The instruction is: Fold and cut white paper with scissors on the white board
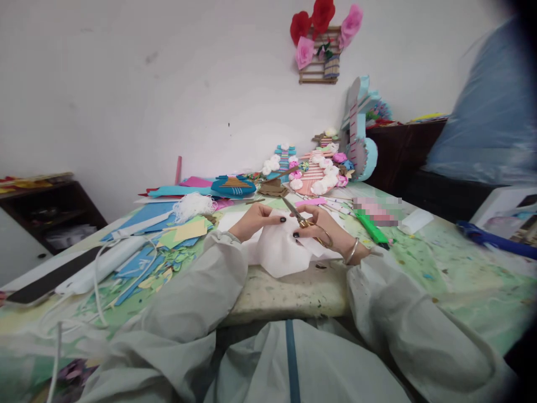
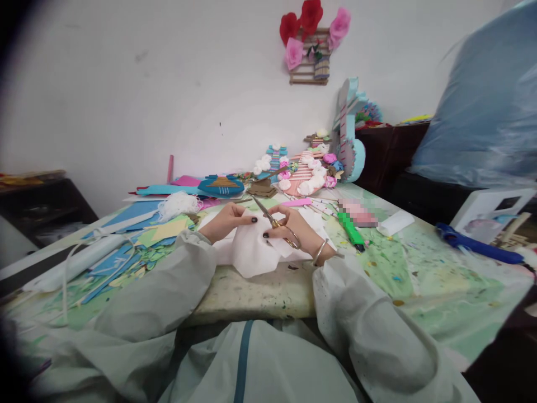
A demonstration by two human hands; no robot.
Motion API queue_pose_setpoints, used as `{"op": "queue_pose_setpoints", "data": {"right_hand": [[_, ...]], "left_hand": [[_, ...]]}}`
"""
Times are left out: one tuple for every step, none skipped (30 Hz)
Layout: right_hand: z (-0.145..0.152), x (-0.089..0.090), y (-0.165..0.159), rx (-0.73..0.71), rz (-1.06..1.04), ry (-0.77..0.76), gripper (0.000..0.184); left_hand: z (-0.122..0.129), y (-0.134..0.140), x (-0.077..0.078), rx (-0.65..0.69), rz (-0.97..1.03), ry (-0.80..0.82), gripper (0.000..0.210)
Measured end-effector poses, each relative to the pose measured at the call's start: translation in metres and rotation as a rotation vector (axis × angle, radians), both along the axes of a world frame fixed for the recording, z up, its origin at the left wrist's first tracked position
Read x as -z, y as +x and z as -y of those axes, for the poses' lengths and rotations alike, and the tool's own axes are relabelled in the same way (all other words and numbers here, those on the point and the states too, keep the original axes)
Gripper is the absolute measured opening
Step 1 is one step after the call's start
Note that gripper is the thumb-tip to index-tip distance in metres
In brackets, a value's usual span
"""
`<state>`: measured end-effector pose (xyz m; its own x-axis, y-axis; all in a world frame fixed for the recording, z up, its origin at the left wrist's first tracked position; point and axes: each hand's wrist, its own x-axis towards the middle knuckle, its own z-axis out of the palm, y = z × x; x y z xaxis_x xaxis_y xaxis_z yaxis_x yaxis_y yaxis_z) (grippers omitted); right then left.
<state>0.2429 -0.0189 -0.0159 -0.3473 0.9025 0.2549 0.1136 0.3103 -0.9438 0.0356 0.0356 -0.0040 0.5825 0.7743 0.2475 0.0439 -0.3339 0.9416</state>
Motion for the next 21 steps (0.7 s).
{"op": "queue_pose_setpoints", "data": {"right_hand": [[-0.001,0.0,0.0,0.015,-0.018,-0.012,0.054],[-0.003,0.001,0.001,0.052,-0.041,-0.012,0.052],[-0.005,0.002,0.002,0.111,-0.067,-0.002,0.05],[-0.007,0.002,0.004,0.192,-0.094,0.017,0.048],[-0.01,0.003,0.007,0.287,-0.117,0.044,0.044],[-0.014,0.003,0.011,0.393,-0.131,0.077,0.041],[-0.018,0.004,0.016,0.502,-0.128,0.111,0.037],[-0.022,0.004,0.021,0.607,-0.102,0.139,0.033],[-0.026,0.005,0.027,0.706,-0.048,0.159,0.03],[-0.029,0.006,0.032,0.79,0.037,0.165,0.026],[-0.033,0.007,0.038,0.852,0.156,0.163,0.023],[-0.035,0.008,0.043,0.891,0.307,0.157,0.021],[-0.037,0.009,0.047,0.905,0.479,0.152,0.019],[-0.038,0.01,0.05,0.9,0.651,0.142,0.018],[-0.038,0.011,0.052,0.882,0.805,0.132,0.018],[-0.038,0.012,0.053,0.865,0.927,0.124,0.018],[-0.037,0.013,0.053,0.858,1.013,0.12,0.019],[-0.036,0.013,0.053,0.869,1.064,0.117,0.021],[-0.034,0.013,0.053,0.897,1.089,0.116,0.024],[-0.032,0.013,0.052,0.934,1.099,0.115,0.026],[-0.031,0.012,0.052,0.973,1.104,0.107,0.028]], "left_hand": [[-0.002,-0.001,0.001,-0.015,-0.025,-0.004,0.03],[-0.003,-0.002,0.001,-0.02,-0.067,-0.015,0.031],[-0.005,-0.004,0.002,-0.012,-0.124,-0.032,0.033],[-0.007,-0.006,0.002,0.011,-0.191,-0.054,0.037],[-0.009,-0.008,0.003,0.049,-0.26,-0.084,0.041],[-0.01,-0.011,0.003,0.095,-0.321,-0.121,0.044],[-0.011,-0.013,0.003,0.142,-0.368,-0.16,0.046],[-0.011,-0.015,0.003,0.176,-0.398,-0.196,0.047],[-0.011,-0.016,0.003,0.19,-0.414,-0.223,0.047],[-0.011,-0.018,0.002,0.183,-0.417,-0.241,0.048],[-0.011,-0.019,0.001,0.16,-0.411,-0.249,0.049],[-0.01,-0.02,0.0,0.127,-0.403,-0.248,0.051],[-0.01,-0.021,-0.001,0.098,-0.398,-0.245,0.053],[-0.01,-0.022,-0.002,0.075,-0.399,-0.239,0.054],[-0.01,-0.023,-0.002,0.05,-0.406,-0.226,0.055],[-0.011,-0.024,-0.003,0.02,-0.415,-0.203,0.055],[-0.012,-0.025,-0.003,-0.018,-0.418,-0.177,0.054],[-0.014,-0.026,-0.002,-0.061,-0.41,-0.151,0.054],[-0.016,-0.027,-0.002,-0.105,-0.392,-0.13,0.054],[-0.018,-0.027,-0.001,-0.144,-0.367,-0.111,0.053],[-0.019,-0.028,0.0,-0.177,-0.338,-0.098,0.053]]}}
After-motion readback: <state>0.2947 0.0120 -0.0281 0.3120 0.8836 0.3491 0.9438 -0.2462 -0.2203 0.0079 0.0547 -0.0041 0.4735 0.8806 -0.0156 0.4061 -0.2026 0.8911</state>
